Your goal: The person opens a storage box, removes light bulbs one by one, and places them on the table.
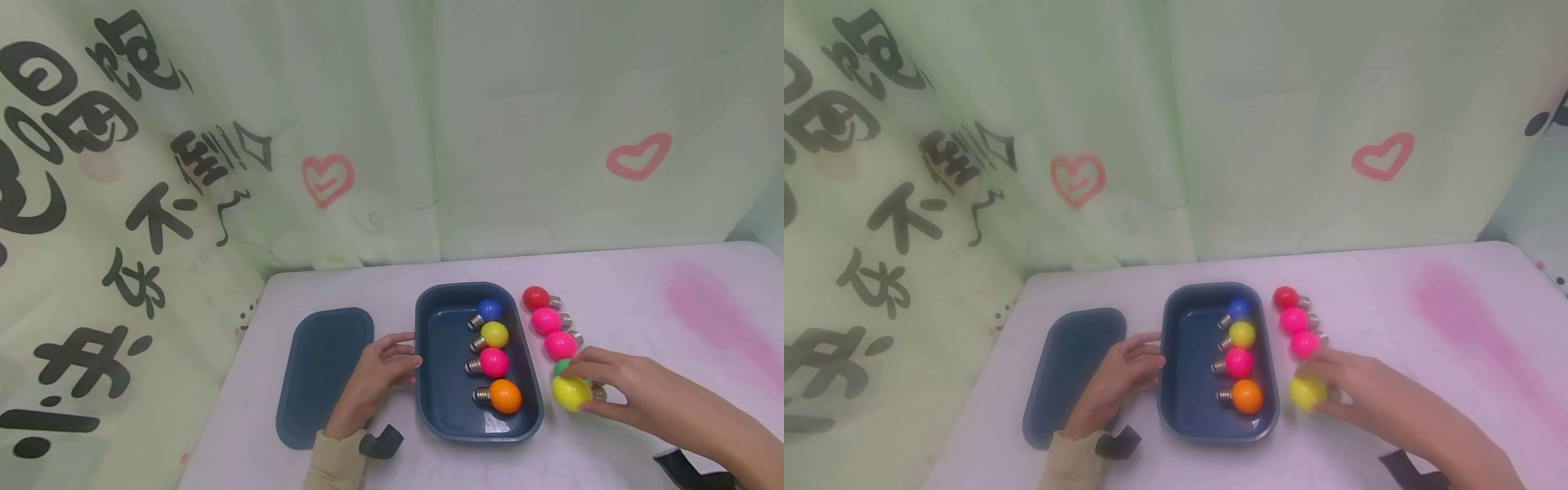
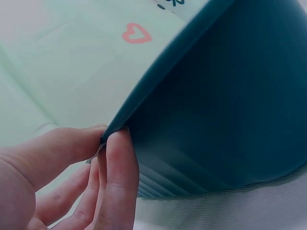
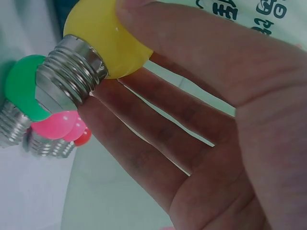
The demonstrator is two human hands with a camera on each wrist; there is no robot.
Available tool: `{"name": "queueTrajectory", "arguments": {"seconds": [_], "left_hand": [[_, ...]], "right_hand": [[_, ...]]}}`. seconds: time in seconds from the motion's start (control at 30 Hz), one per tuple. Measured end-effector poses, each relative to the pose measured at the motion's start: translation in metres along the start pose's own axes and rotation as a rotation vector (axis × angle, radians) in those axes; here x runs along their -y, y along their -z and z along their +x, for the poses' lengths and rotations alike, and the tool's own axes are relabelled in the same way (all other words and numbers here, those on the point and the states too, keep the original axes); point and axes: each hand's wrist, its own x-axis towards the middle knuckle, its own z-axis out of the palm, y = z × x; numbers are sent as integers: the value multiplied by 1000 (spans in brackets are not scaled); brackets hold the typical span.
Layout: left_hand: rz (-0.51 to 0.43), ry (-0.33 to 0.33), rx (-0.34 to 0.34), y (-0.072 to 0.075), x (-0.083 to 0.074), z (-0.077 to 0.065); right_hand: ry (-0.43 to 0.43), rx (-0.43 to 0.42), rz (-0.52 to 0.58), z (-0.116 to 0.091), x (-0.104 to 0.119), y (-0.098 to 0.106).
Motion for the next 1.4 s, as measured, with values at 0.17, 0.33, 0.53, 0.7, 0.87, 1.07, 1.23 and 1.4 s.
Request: {"name": "queueTrajectory", "arguments": {"seconds": [0.17,0.33,0.53,0.7,0.87,1.07,1.23,1.4], "left_hand": [[-1,10,-4,0,-1,-1],[1,13,-7,-1,-1,-2],[1,7,-2,-1,-1,-1],[-4,3,2,-1,-2,-2],[-4,0,2,-1,-3,-3],[-2,1,-1,0,-2,-2],[-6,2,-4,0,-2,-1],[3,0,-3,0,-2,-2]], "right_hand": [[-37,19,15,-1,-6,-6],[-36,26,15,-3,-12,-13],[-80,29,18,-3,-17,-18],[-89,67,56,-1,-21,-22],[-59,69,52,-1,-26,-25],[-45,65,50,0,-28,-28],[-45,55,25,-1,-28,-29],[-95,61,26,0,-25,-29]]}}
